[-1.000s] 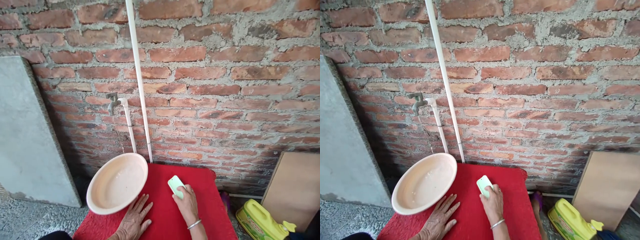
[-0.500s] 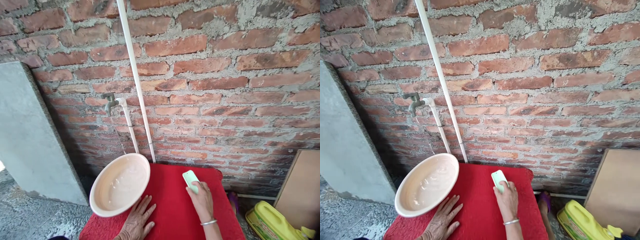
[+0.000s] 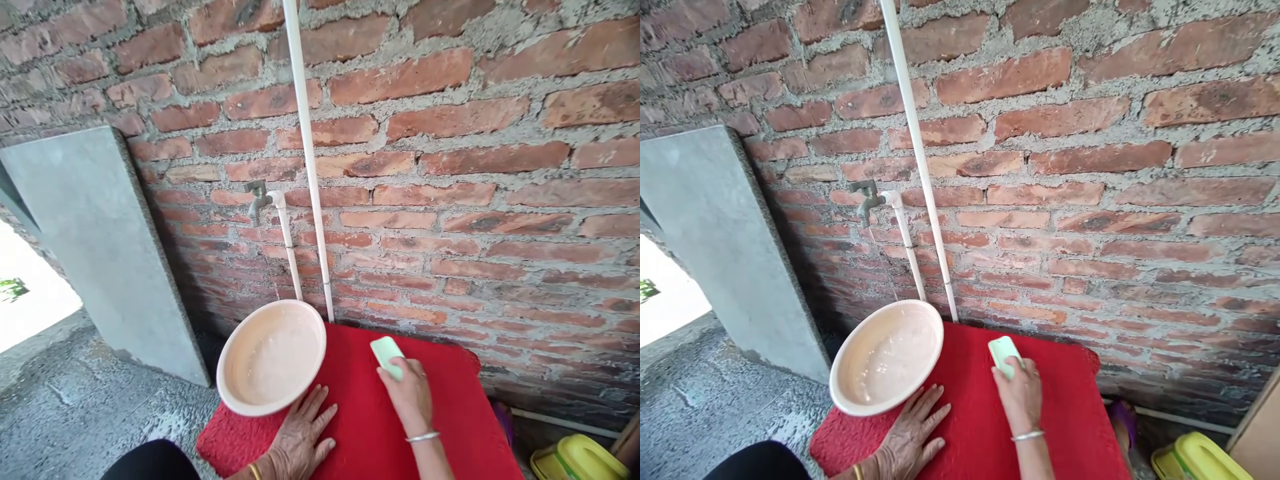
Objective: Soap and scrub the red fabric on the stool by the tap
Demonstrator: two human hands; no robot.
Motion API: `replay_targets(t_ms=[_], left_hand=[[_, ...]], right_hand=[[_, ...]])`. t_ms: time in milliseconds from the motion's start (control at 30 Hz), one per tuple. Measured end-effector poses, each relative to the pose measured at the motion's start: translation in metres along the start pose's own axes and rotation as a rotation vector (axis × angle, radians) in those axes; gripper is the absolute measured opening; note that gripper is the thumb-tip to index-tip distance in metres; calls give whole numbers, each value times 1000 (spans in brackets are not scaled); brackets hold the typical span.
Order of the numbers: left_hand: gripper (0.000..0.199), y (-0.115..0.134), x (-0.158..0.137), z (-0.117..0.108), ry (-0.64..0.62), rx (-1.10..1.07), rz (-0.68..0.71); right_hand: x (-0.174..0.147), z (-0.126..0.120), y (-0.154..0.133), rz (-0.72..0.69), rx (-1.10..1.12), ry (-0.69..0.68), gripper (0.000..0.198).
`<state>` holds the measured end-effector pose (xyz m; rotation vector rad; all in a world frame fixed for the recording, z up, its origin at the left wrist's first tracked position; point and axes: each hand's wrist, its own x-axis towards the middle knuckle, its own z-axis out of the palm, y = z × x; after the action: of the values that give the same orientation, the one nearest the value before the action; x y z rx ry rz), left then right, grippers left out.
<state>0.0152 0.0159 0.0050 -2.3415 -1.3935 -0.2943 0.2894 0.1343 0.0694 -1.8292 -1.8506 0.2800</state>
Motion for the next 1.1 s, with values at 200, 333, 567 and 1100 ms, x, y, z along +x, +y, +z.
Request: replay_targets(t_ms=[200, 333, 567, 1100], left_hand=[[63, -3, -2, 2, 13, -36, 1], [62, -4, -3, 5, 34, -38, -6], [58, 0, -4, 13, 2, -124, -63], [54, -6, -1, 14, 5, -65, -35]], right_hand=[[10, 48, -117, -156, 32, -160, 21], [23, 57, -110, -143, 5, -189, 23], [40, -24, 25, 164, -158, -104, 30], [0, -34, 87, 190, -38, 127, 29]])
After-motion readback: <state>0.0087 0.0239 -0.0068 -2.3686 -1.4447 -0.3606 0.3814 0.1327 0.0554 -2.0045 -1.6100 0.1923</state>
